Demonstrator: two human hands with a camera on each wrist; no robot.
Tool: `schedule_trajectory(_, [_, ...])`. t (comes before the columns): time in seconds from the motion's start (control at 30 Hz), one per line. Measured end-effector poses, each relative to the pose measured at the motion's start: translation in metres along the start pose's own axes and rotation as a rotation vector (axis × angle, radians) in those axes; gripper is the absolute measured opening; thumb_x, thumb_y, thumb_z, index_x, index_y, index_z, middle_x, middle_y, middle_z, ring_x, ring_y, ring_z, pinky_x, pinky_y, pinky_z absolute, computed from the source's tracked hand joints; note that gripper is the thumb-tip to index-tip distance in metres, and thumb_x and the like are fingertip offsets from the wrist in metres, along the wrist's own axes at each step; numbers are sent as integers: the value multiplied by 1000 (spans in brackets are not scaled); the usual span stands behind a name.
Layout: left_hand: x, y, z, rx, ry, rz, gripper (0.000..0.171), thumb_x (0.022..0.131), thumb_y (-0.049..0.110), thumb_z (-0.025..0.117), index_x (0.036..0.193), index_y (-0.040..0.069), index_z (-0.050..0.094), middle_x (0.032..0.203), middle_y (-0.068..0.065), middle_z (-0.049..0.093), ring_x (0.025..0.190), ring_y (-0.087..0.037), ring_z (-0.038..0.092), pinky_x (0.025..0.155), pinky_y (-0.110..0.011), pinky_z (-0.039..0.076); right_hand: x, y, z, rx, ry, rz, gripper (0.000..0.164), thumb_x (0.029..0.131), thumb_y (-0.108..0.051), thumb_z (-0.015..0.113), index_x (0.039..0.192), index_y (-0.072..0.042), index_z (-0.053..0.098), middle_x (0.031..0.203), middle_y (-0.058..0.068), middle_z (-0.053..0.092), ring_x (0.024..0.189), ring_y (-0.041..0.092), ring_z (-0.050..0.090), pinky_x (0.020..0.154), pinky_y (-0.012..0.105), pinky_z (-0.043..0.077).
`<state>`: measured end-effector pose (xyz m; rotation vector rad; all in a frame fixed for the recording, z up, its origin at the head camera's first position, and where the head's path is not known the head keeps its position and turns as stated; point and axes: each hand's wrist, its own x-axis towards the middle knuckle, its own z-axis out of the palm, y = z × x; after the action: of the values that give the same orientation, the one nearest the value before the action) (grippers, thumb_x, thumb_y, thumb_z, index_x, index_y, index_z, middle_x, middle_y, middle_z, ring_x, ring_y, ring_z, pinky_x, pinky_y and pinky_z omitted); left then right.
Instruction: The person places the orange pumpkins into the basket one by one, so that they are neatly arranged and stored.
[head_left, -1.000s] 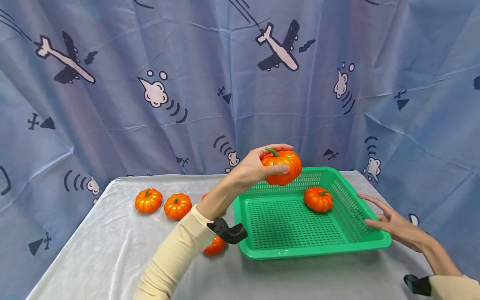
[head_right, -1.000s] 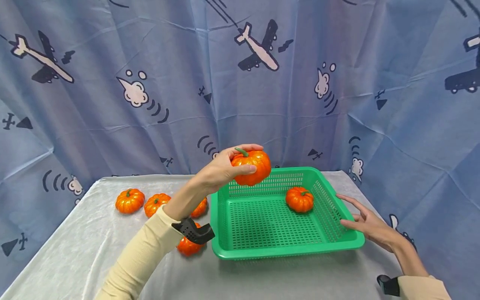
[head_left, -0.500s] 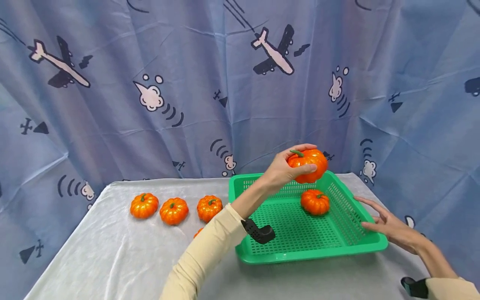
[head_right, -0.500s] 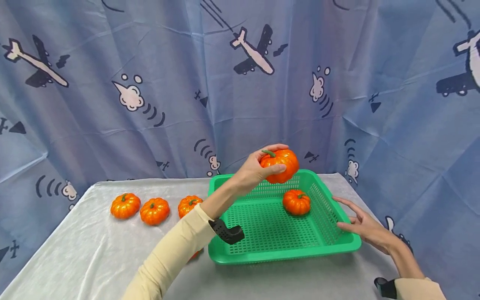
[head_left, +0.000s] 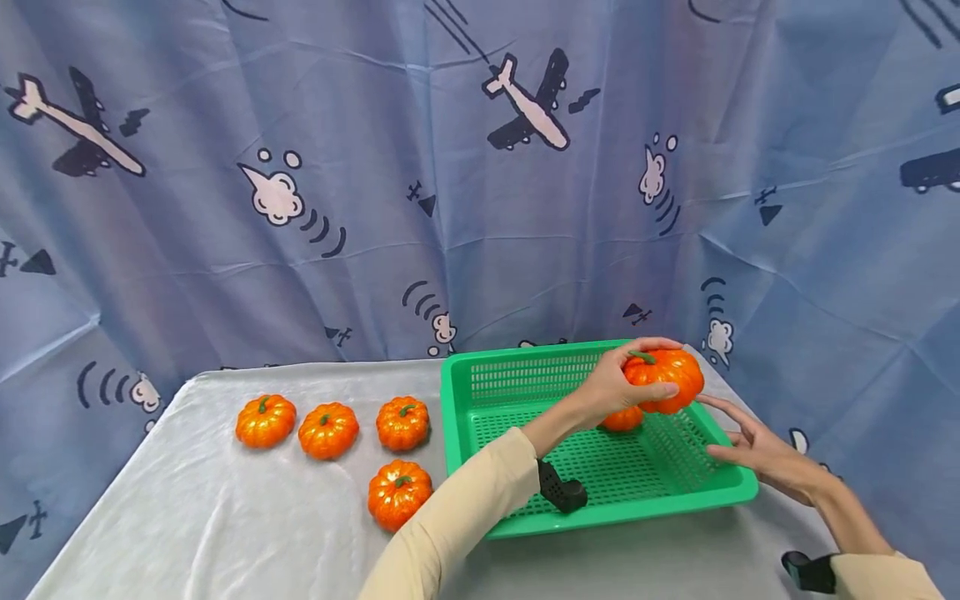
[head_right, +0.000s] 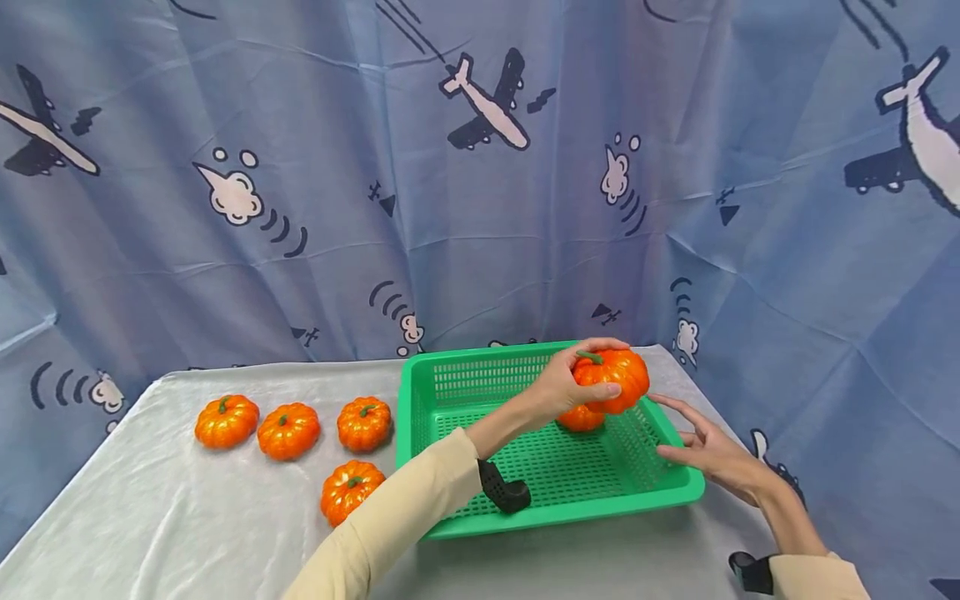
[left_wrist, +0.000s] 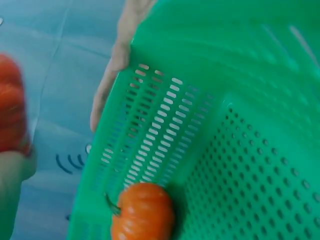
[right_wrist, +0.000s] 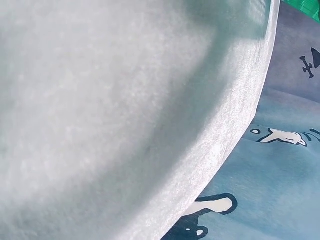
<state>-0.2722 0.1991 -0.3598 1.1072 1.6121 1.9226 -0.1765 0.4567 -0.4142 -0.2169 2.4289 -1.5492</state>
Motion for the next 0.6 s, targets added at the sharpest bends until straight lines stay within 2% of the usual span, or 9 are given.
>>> schedule_trajectory(0.1, [3,-13,-3,95,-77,-41,46,86,3,69,129,15,58,113,12,53,92,-4,54,74,-25,54,-1,1,-1,23,3,9,69,100,-14,49,144,-52,13,138,46,19,104,13,57,82,46,51])
schedule_trajectory(0.2, [3,-24,-5,214,-145,-59,46,85,5,71,128,15,59,116,10,53,94,-4,53,75,-23,53,-1,0,-1,31,-10,-11,69,99,-13,50,146,-50,14,138,44,26,103,12,58,79,45,53])
schedule_trajectory(0.33, [1,-39,-4,331,-249,-81,46,84,8,73,128,16,59,120,8,53,97,-3,51,77,-20,51,-2,-1,-3,78,-54,-51,69,99,-8,48,150,-42,16,131,17,50,101,19,62,77,48,55])
schedule_trajectory(0.43, [0,-48,-4,391,-285,-89,46,83,9,74,126,16,60,123,7,54,97,-3,51,78,-18,49,-1,-1,-4,135,-103,-76,70,99,-5,47,151,-39,15,122,-2,58,98,28,65,77,50,55])
schedule_trajectory(0.6, [-4,-58,-3,481,-293,-113,46,79,10,78,122,17,62,123,8,56,95,-1,52,77,-15,48,1,1,-5,187,-158,-106,69,99,-3,45,151,-40,16,121,-3,62,97,38,65,77,54,53])
